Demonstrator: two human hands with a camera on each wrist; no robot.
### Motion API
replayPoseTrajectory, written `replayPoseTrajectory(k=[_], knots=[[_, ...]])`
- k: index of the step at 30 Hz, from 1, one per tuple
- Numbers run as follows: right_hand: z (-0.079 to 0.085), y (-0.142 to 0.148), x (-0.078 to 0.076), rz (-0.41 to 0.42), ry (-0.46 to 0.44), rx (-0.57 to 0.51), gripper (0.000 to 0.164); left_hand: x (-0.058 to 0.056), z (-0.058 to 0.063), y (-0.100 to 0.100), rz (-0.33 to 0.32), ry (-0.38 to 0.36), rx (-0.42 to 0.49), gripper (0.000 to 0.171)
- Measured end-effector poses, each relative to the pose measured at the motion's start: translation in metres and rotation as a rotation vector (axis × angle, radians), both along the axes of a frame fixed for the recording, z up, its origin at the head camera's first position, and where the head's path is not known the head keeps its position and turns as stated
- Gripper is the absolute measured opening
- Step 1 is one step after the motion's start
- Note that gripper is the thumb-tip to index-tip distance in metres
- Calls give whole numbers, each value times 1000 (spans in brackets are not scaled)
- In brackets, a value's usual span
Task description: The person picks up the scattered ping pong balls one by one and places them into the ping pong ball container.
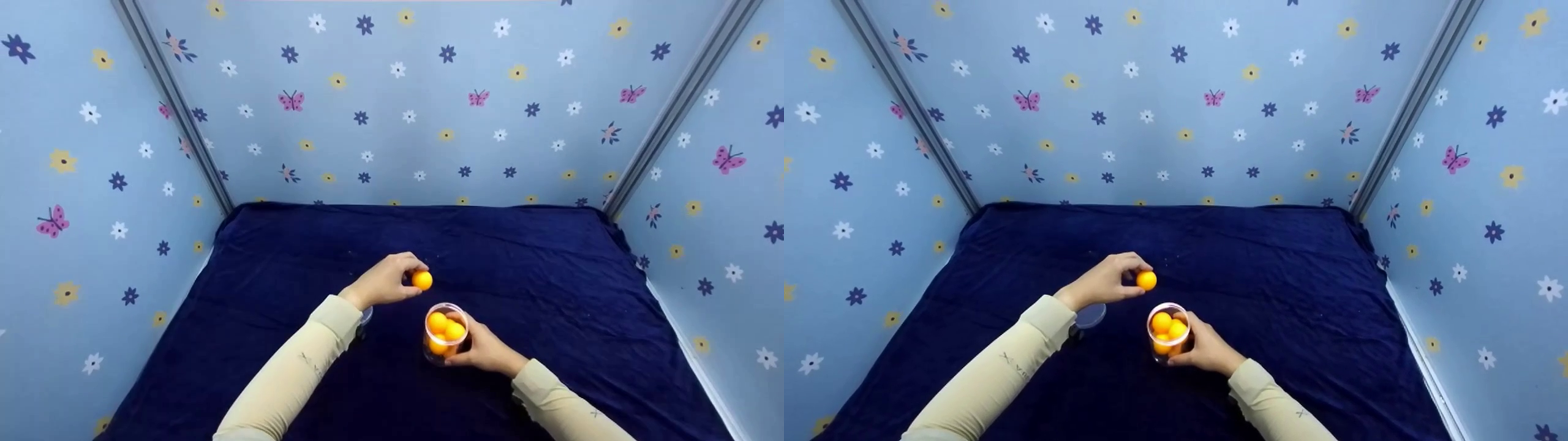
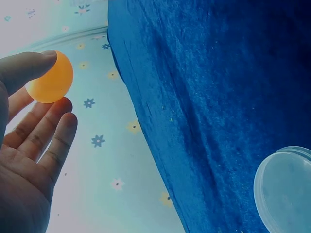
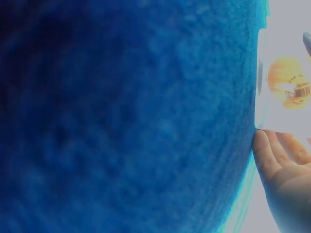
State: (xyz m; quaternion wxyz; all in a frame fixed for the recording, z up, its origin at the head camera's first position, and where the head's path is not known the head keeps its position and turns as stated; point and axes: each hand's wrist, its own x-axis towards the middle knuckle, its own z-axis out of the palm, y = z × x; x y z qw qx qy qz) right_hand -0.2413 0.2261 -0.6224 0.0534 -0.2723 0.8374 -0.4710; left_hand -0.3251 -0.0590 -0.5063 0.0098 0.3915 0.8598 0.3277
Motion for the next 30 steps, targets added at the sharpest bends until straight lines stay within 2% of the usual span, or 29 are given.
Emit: replayPoseTrajectory(k=[11, 21, 30], knots=[[-2, 0, 2, 6, -3, -6, 86, 16, 4, 0, -49, -6, 32, 36], [-1, 1, -3, 7, 27, -16, 84, 22, 8, 7, -92, 38, 60, 33], [0, 0, -1, 17, 2, -20, 86, 31, 3, 12, -142, 15, 62, 29]])
